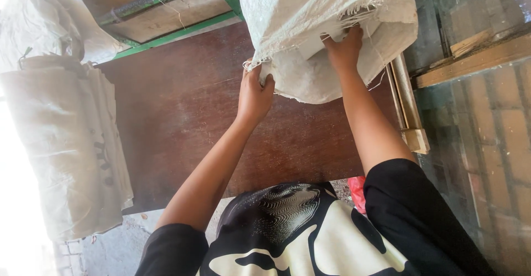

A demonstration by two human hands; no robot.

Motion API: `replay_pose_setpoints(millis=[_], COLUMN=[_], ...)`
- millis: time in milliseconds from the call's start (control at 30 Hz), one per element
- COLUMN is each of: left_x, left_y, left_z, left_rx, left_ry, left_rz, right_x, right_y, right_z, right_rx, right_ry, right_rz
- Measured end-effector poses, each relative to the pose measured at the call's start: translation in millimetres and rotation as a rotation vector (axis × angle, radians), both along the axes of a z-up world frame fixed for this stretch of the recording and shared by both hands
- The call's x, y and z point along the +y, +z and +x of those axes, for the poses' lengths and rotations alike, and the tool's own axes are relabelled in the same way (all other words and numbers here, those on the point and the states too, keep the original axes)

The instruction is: Folding and organizing empty woven salt bags on a table.

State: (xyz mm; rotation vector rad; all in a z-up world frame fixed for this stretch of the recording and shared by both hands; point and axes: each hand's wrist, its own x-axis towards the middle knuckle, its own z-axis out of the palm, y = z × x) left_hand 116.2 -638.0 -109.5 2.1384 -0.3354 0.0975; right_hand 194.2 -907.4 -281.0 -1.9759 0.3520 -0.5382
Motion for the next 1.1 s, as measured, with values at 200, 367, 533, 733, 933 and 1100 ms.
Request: replay_pose_setpoints(millis=[200, 367, 533, 733, 933, 1100], left_x=[-3, 5, 3, -12, 31, 55], left_y=[9, 16, 5, 24, -106, -64], left_z=[-3, -5, -16, -61, -108, -125], left_rx=[0.145, 0.238, 0.289, 0.443, 0.584, 0.682], left_ry=[0.009, -0.045, -0.141, -0.226, -0.350, -0.327], left_rz=[0.000, 0.010, 0.090, 0.240, -0.282, -0.364], right_x=[12, 9, -46, -23, 39, 100], right_y=[42, 108, 71, 136, 55, 21], right_z=[-22, -88, -172, -226, -272, -297], right_rx=[0.240, 0.309, 0.318, 0.360, 0.675, 0.712], right_ry=[0.233, 0.223, 0.214, 0.459, 0.567, 0.777], right_rz=[-0.054, 0.740, 0.992, 1.020, 0.952, 0.707])
